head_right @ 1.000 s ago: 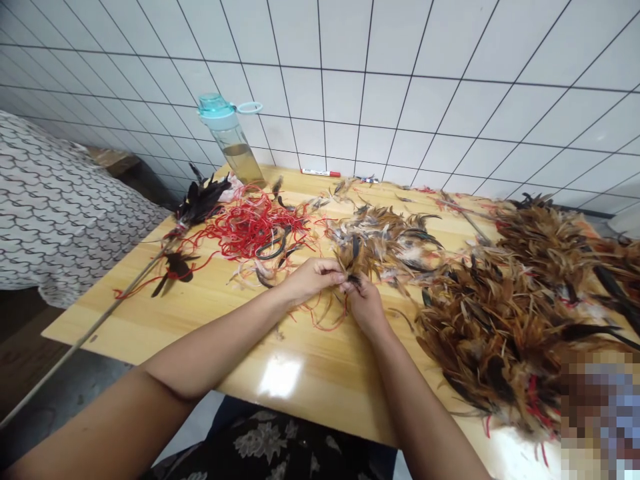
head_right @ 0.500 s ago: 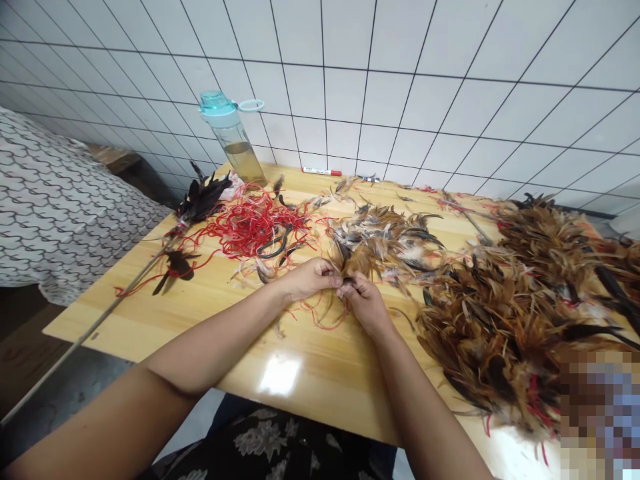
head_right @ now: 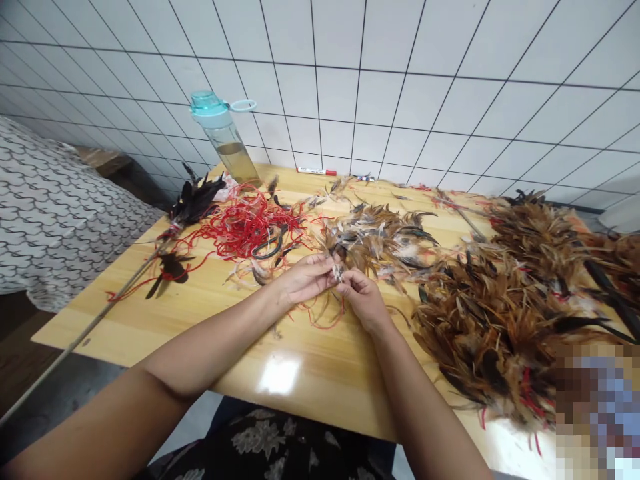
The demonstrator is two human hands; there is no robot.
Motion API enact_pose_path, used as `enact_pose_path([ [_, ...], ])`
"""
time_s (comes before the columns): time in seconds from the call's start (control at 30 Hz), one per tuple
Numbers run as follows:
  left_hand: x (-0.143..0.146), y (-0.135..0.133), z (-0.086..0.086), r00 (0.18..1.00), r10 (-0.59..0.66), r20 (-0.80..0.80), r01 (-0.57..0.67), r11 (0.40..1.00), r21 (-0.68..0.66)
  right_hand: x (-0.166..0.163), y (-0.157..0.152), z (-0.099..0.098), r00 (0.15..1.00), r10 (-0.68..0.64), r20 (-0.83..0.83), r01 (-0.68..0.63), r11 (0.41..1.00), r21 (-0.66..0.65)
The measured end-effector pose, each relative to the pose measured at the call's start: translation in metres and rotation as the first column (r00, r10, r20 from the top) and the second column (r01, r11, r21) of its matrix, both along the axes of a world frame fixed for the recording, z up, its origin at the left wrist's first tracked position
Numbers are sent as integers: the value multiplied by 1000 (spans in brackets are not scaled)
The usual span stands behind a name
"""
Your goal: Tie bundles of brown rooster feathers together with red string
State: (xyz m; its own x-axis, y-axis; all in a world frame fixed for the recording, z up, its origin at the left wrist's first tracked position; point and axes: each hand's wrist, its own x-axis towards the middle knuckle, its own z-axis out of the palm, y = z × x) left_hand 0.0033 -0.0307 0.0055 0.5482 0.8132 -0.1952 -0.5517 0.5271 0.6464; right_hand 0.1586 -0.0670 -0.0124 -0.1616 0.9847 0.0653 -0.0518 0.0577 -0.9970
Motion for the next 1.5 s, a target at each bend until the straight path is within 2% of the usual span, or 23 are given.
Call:
enact_pose_path([
  [0.3, 3, -3, -1, 999, -21, -28, 21, 1000, 4, -2, 1, -1, 999, -38, 36, 37, 998, 44],
  [0.67, 4, -1, -1, 998, 57, -19, -57, 998, 10, -8, 0, 1, 992, -122, -29, 121, 992, -35],
  [0.8, 7, -4, -3, 998, 35, -47, -36, 999, -12, -10, 0, 1, 990, -126, -66, 122, 991, -56],
  [1.07, 5, -3, -1, 997, 47, -63, -49, 999, -19, -10, -2, 2, 995, -100, -8, 100, 995, -14],
  [1.17, 3, -1, -1, 991, 57, -120, -52, 998, 46, -7, -3, 4, 996, -82, 27, 83, 996, -21],
  [1.3, -2, 3, -1, 941, 79, -329, -9, 977, 211, -3, 0, 2, 994, -67, 87, 68, 998, -15],
  [1.4, -6, 6, -1, 864, 102, -494, 90, 932, 350, -1, 3, -3, 986, -26, 166, 26, 1000, 1],
  [1.5, -8, 7, 0, 828, 134, -545, 165, 870, 465, 1, 6, -8, 967, -15, 254, 5, 999, 40],
])
